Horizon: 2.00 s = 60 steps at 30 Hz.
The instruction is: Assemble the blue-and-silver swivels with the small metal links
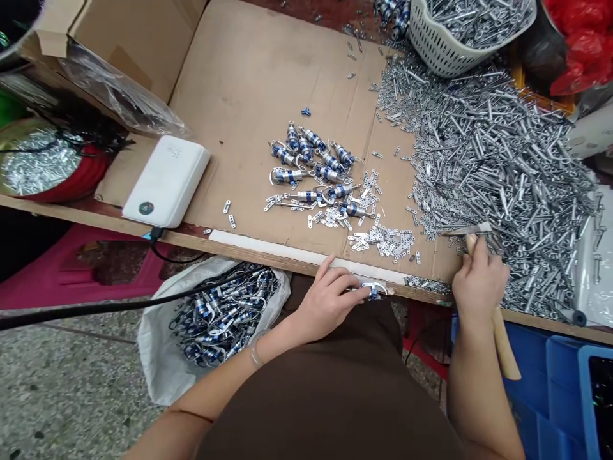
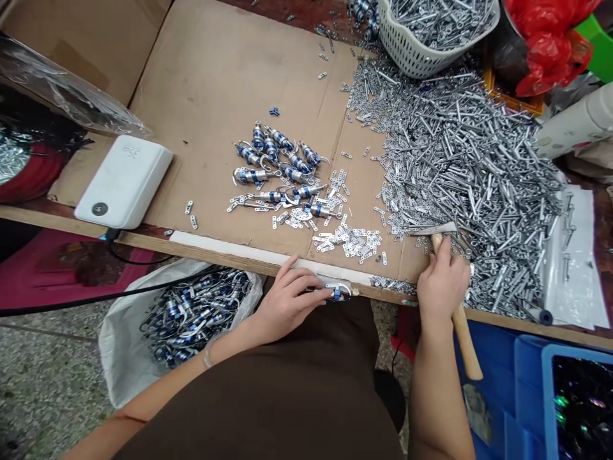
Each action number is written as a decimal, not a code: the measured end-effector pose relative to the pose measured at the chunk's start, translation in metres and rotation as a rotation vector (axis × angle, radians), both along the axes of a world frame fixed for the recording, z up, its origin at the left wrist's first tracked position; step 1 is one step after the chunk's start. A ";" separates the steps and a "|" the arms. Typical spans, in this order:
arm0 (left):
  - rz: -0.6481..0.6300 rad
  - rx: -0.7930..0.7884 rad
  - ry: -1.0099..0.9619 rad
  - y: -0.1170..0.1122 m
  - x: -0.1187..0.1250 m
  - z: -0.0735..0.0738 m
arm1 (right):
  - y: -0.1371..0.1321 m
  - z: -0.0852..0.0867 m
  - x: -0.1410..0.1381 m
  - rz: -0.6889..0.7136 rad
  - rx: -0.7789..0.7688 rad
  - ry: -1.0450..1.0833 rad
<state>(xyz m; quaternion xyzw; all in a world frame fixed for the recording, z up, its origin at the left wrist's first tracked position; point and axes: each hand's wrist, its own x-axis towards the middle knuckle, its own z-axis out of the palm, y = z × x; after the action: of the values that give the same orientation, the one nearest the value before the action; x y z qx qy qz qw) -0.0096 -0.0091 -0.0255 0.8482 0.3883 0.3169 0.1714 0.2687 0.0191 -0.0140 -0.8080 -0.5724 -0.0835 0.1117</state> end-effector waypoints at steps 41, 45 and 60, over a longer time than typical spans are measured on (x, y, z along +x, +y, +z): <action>0.132 -0.289 -0.185 0.009 0.008 0.022 | -0.051 0.027 -0.098 0.720 0.040 0.238; 0.088 -0.262 -0.182 0.007 0.008 0.022 | -0.043 0.032 -0.096 0.694 -0.092 0.439; 0.013 0.188 0.219 -0.001 0.005 -0.002 | -0.042 0.048 -0.104 0.383 -0.299 0.652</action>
<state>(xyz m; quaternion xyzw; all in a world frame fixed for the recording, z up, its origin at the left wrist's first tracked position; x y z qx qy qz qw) -0.0043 -0.0097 -0.0279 0.8874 0.3789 0.2587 0.0457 0.1648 -0.0224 0.0339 -0.6783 -0.6529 0.2838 0.1821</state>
